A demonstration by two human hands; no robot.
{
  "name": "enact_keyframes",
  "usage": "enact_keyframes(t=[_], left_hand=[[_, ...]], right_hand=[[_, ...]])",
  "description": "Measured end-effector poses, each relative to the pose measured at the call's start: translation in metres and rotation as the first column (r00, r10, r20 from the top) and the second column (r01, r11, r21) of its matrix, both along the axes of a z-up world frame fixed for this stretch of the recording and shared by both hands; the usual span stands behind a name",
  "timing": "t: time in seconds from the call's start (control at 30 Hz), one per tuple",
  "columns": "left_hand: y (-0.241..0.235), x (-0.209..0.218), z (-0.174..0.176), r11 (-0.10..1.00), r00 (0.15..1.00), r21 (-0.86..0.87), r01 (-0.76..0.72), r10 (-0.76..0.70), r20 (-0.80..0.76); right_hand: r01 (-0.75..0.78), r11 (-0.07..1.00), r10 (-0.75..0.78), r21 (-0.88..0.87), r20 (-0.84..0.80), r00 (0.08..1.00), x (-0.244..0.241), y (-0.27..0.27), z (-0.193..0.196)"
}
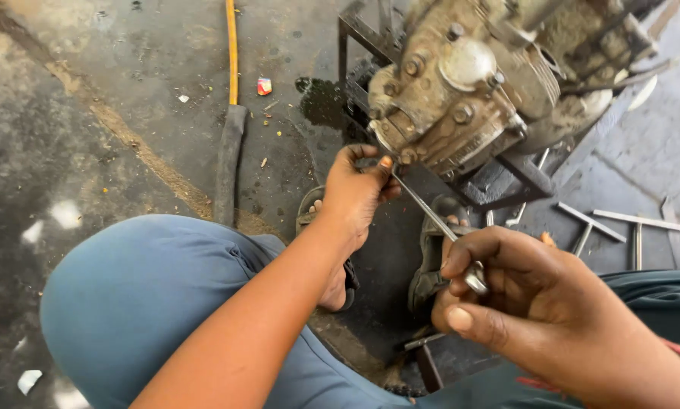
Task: The person sits on the floor in front of a motorcycle engine mounted on a metal stand and uses a spanner to loosen and tighten bolts on the engine casing. They reposition the spanner on different fasteners, work around the cylinder head and side cover, and at the end reach into the engine area near a bowl placed below it.
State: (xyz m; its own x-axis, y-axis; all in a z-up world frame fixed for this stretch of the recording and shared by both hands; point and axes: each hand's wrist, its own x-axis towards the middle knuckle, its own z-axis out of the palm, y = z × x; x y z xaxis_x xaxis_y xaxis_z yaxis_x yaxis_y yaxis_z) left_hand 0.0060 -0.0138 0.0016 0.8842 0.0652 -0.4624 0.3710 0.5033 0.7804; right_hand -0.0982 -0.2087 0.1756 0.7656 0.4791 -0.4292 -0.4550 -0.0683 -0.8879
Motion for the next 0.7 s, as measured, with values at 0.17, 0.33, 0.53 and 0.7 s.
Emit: enact_keyframes(t=[0.17, 0.33, 0.53, 0.7], left_hand=[[0.002, 0.008, -0.03, 0.994, 0.997, -0.078, 0.074, -0.071, 0.036], [0.007, 0.011, -0.022, 0.975, 0.986, -0.163, 0.154, -0.14, 0.093], [0.015, 0.006, -0.015, 0.951, 0.966, -0.172, 0.257, -0.25, 0.062], [0.007, 0.009, -0.021, 0.971, 0.973, -0.071, 0.23, -0.229, 0.028]], right_hand=[[0.037, 0.961, 0.077, -0.273, 0.394, 0.916, 0.011, 0.073, 0.008], [0.075, 0.666, 0.648, -0.742, 0.626, 0.433, -0.012, 0.105, -0.02], [-0.224, 0.639, 0.707, -0.735, 0.447, 0.548, -0.028, 0.094, -0.075], [-0.219, 0.782, 0.453, -0.584, 0.291, 0.843, -0.029, 0.092, -0.11]])
